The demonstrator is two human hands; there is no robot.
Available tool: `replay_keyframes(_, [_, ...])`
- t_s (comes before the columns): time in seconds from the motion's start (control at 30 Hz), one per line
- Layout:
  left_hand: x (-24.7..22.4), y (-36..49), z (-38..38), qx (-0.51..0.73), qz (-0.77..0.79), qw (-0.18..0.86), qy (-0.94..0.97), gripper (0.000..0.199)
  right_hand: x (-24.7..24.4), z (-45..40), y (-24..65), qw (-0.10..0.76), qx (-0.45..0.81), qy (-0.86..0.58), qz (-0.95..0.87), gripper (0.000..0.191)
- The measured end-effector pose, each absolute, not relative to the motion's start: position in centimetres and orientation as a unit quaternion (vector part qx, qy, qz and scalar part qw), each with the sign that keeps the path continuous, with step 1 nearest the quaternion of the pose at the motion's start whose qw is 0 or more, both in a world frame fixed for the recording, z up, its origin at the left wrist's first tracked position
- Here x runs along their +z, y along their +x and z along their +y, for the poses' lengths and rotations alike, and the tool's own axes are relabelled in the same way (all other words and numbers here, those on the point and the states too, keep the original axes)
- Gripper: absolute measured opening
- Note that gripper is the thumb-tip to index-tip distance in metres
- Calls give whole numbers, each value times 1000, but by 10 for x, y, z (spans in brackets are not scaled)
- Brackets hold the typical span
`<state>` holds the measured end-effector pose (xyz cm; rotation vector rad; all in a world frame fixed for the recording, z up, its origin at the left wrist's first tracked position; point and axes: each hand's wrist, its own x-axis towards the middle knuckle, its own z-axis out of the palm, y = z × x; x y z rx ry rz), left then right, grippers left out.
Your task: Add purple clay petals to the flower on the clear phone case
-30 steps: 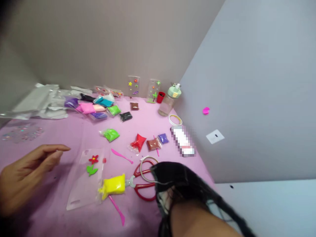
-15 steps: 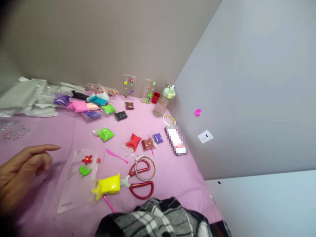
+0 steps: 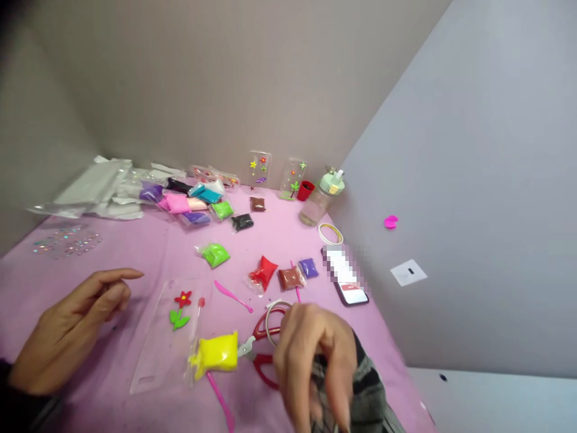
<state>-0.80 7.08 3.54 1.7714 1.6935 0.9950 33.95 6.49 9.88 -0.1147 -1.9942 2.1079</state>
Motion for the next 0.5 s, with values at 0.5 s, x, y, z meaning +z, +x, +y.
replay_keyframes(0.5, [11,-16,77,336,649,232,642,42,63,61,291,40,707,-193,-680,41])
